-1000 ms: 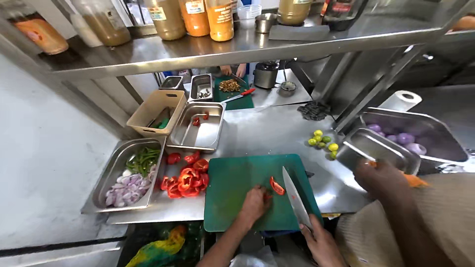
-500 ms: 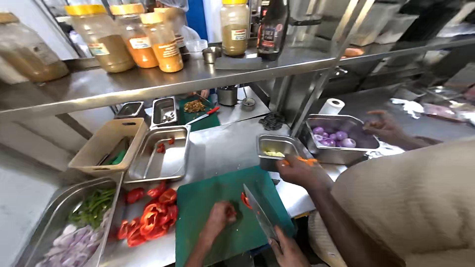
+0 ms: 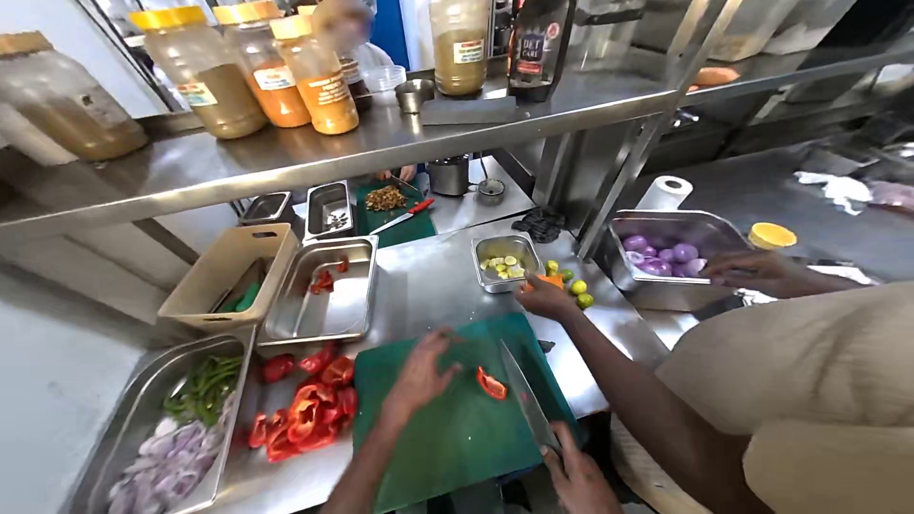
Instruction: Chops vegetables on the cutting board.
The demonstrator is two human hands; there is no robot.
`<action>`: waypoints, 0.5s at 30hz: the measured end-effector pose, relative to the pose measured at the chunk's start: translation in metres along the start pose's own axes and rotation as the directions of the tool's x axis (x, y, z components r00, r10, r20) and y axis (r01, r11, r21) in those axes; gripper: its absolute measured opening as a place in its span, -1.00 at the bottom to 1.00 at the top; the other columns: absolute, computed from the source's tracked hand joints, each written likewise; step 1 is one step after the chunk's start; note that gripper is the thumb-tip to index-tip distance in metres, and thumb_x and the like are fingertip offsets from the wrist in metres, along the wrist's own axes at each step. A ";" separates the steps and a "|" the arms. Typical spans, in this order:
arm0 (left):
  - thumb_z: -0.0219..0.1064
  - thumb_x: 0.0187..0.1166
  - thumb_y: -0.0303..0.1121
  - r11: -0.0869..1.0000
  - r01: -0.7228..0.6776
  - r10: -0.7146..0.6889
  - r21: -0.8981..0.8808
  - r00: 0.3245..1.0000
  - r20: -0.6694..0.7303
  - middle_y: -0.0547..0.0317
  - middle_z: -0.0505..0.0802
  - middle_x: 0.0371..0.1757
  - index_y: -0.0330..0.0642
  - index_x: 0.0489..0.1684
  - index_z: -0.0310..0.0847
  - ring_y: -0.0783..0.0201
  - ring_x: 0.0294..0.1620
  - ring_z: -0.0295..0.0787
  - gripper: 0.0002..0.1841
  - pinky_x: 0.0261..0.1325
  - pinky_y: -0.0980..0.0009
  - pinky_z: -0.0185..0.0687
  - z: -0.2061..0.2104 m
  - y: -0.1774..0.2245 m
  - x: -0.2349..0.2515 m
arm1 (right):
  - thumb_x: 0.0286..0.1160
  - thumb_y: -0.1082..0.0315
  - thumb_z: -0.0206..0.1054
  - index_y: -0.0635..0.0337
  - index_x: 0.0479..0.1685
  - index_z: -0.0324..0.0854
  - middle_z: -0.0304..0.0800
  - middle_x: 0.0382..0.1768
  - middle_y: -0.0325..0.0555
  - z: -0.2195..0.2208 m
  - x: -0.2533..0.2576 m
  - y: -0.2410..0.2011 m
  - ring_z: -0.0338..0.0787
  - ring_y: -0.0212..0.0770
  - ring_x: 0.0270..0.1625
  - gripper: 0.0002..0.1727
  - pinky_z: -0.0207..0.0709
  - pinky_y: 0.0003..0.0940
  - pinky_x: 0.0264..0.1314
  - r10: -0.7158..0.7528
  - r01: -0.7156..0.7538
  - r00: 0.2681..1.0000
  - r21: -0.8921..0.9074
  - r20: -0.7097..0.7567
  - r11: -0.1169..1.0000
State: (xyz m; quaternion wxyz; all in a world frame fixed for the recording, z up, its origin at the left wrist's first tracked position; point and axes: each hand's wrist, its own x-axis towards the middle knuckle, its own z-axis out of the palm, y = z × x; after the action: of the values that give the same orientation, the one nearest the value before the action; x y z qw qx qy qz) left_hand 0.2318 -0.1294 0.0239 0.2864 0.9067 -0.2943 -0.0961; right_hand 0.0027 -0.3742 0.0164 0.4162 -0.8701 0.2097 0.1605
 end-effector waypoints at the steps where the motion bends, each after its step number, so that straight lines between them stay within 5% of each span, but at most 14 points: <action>1: 0.46 0.54 -0.21 0.997 -0.075 0.078 -0.036 0.993 0.090 0.14 0.54 0.69 0.10 0.52 0.63 0.13 0.73 0.37 -0.50 0.78 0.10 0.29 0.031 0.012 0.003 | 0.78 0.15 0.12 0.05 0.69 0.26 0.82 -0.27 0.15 -0.002 0.003 -0.001 0.86 0.16 -0.31 -0.46 0.74 0.20 -0.15 0.024 -0.024 1.000 -0.008 -0.007 1.000; 4: 0.42 0.56 -0.29 0.977 -0.204 0.211 -0.055 0.964 0.163 0.05 0.73 0.48 -0.02 0.32 0.75 0.06 0.63 0.50 -0.64 0.75 0.14 0.31 0.091 0.025 0.010 | 0.76 0.25 0.14 0.13 0.75 0.20 0.83 -0.16 0.27 -0.013 0.007 -0.005 0.88 0.28 -0.11 -0.41 0.71 0.25 0.01 0.065 -0.072 0.997 -0.161 -0.047 0.984; 8: 0.42 0.59 -0.12 0.997 -0.059 0.065 -0.042 0.983 0.172 -0.03 0.84 0.27 -0.14 0.30 0.75 0.03 0.43 0.69 -0.59 0.63 0.15 0.45 0.091 0.019 -0.002 | 0.75 0.28 0.12 0.02 0.85 0.06 0.81 0.09 0.31 -0.005 0.026 -0.006 0.83 0.34 0.17 -0.33 0.66 0.26 0.22 0.191 -0.149 0.980 -0.408 0.064 0.901; 15: 0.52 0.46 -0.07 0.998 -0.010 0.013 -0.060 0.999 0.051 0.00 0.83 0.22 -0.17 0.11 0.79 0.10 0.36 0.72 -0.59 0.54 0.21 0.56 0.094 0.023 -0.015 | 0.78 0.32 0.02 -0.07 0.79 0.18 0.84 0.02 0.23 -0.022 0.013 -0.043 0.85 0.29 0.11 -0.43 0.69 0.19 0.15 0.188 -0.135 0.981 -0.522 0.050 0.842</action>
State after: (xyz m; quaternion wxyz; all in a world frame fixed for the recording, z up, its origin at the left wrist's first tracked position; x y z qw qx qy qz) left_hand 0.1768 -0.1792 -0.0398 0.3061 0.8933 -0.3039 -0.1264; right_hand 0.0372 -0.3700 0.0519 0.1629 -0.9199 0.2106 0.2879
